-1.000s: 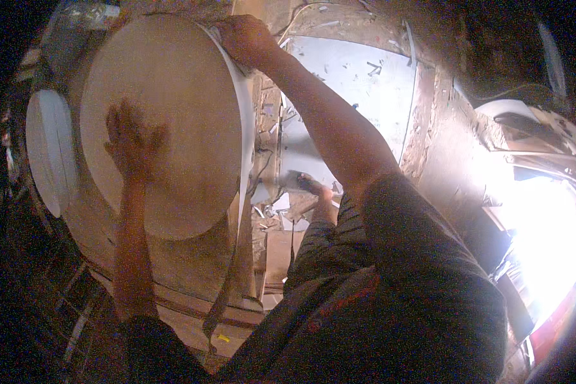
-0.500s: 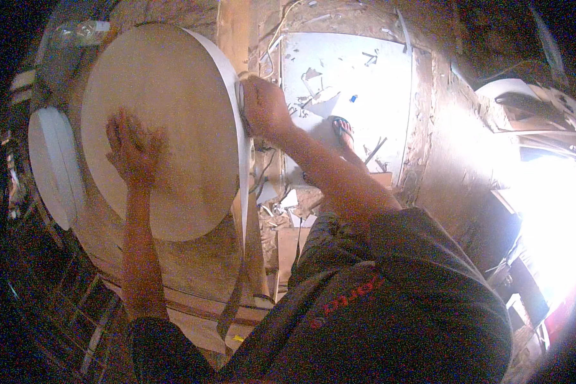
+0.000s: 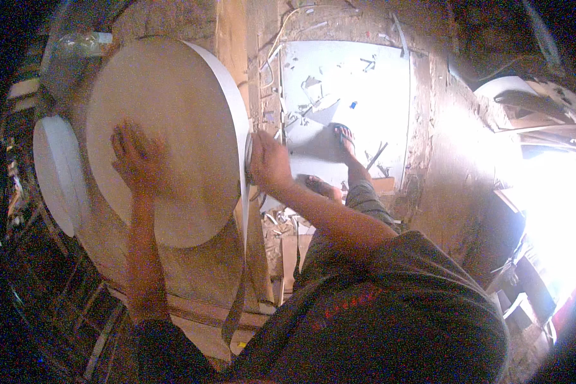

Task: The person applies a strip of edge banding to the perimeter of a round wooden board. They position the strip, press it along the edge, and smooth it down by hand to adhere it to the surface.

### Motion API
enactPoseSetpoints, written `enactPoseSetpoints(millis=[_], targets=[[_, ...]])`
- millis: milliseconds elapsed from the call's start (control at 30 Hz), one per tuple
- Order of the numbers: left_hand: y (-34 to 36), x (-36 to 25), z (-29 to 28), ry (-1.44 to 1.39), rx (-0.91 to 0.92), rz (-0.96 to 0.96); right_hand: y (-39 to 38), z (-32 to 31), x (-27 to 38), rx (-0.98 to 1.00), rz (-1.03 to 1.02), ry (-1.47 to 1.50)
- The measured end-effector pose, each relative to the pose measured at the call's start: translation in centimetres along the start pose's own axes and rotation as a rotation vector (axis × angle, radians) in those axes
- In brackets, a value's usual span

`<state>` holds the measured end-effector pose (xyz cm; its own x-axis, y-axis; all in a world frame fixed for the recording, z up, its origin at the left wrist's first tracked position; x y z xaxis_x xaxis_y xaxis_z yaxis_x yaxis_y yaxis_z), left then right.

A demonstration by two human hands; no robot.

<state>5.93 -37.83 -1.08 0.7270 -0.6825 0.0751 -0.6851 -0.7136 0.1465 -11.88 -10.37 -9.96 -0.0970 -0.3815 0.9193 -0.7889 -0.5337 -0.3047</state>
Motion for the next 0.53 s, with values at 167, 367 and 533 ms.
enactPoseSetpoints(millis=[167,367,533], targets=[[0.0,-0.4,-0.4,-0.054,-0.025,0.038,12.1,0.6,5.2,0.146,-0.364,-0.259],[0.3,-1.2,-0.7,-0.004,-0.012,0.051,19.3,3.2,9.1,0.234,-0.528,-0.367],[-0.4,-1.2,-0.9,-0.027,-0.065,0.019,14.5,2.2,5.8,0.144,-0.333,-0.334]])
Point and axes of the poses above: each hand's wrist, its own y-axis towards the middle knuckle, its own z-axis out of the palm, x = y × z, the point moved 8 cm from there along y, towards the middle knuckle, and after that the axes turned 2 degrees about y, right-handed, at the moved point
